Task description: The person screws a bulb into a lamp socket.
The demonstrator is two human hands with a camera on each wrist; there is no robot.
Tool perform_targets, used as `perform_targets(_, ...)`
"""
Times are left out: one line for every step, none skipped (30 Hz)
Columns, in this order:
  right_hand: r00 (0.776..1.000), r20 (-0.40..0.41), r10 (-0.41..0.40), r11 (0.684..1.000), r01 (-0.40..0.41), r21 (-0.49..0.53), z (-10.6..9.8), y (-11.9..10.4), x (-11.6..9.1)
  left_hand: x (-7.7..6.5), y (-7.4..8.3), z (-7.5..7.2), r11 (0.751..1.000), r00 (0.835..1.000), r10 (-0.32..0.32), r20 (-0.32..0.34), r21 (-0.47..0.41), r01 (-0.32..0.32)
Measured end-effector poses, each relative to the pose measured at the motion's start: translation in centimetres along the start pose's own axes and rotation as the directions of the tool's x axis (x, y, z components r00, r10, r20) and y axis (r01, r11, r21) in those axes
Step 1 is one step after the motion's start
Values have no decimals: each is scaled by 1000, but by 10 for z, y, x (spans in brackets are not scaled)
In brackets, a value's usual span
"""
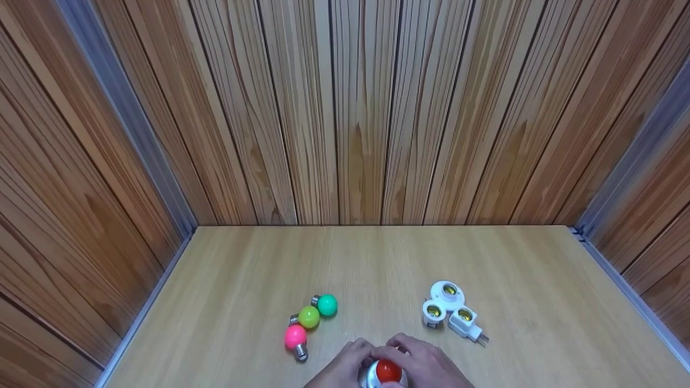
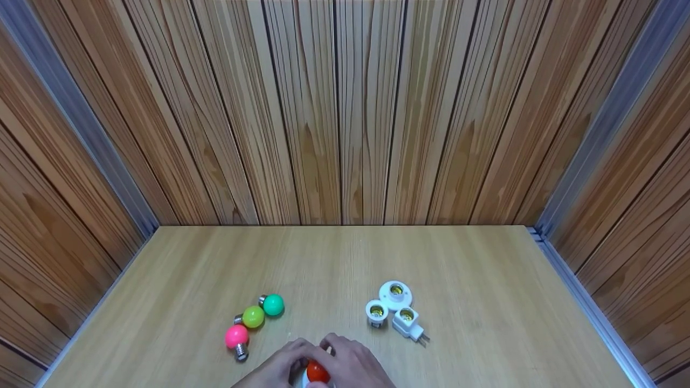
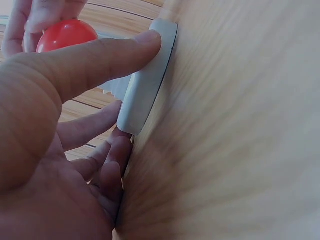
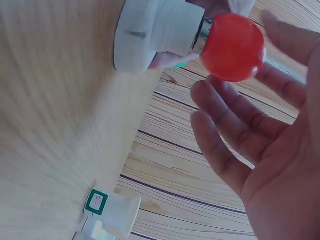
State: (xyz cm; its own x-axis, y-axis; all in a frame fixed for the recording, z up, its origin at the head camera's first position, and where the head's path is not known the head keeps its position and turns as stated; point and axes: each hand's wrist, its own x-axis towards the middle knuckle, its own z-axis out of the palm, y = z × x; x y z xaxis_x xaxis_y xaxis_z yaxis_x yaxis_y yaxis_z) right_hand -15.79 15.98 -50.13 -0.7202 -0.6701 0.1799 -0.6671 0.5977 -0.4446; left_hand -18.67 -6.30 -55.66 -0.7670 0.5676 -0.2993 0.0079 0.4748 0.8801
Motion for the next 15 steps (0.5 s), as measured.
perform_targets(1000, 9, -17, 1000, 17, 7, 0, 1, -1, 0, 0, 0, 1000, 1000, 6, -2, 5, -6)
perform_targets(999, 18, -35, 999, 35, 10, 0, 2, -1, 0, 0, 0, 1000, 1000, 11, -7, 12, -11)
perform_targets(998, 23, -56, 998, 55, 10, 0, 3, -2, 0, 0, 0, 1000, 1000, 17, -10, 16, -17)
perform_targets(997, 27, -74, 997, 74, 10, 0, 3, -2, 0, 0, 0, 1000, 1000, 16, -10, 14, -16)
perform_targets(996, 30, -87, 996, 87, 11, 0, 4, -3, 0, 0, 0, 1000, 1000, 20, -13, 21, -20)
perform_targets(995, 31, -98, 995, 98, 13, 1, 4, -3, 0, 0, 0, 1000, 1000, 14, -12, 20, -14)
perform_targets(993, 29, -112, 994, 112, 8, 1, 5, -3, 1, 0, 0, 1000, 1000, 7, -10, 18, -7)
perform_targets(992, 28, -120, 993, 119, 9, 1, 5, -3, 1, 0, 0, 1000, 1000, -3, -5, 11, 3)
perform_targets(992, 24, -124, 992, 124, 8, 1, 5, -3, 1, 0, 0, 1000, 1000, -15, 2, 0, 15)
perform_targets(991, 14, -135, 991, 136, -4, 1, 5, -3, 1, 1, 0, 1000, 1000, -20, 7, -7, 20)
perform_targets(990, 7, -139, 990, 139, -12, 2, 5, -3, 1, 1, 0, 1000, 1000, -22, 9, -9, 22)
perform_targets(990, 2, -139, 990, 139, -19, 2, 4, -3, 1, 1, 0, 1000, 1000, -25, 10, -13, 26)
perform_targets(991, -1, -136, 990, 136, -22, 2, 4, -3, 1, 2, 0, 1000, 1000, -26, 9, -13, 26)
perform_targets(992, 1, -126, 992, 126, -18, 1, 3, -4, 1, 2, 0, 1000, 1000, -25, 6, -10, 25)
perform_targets(993, 2, -119, 993, 119, -18, 1, 3, -4, 1, 3, 0, 1000, 1000, -27, 4, -10, 27)
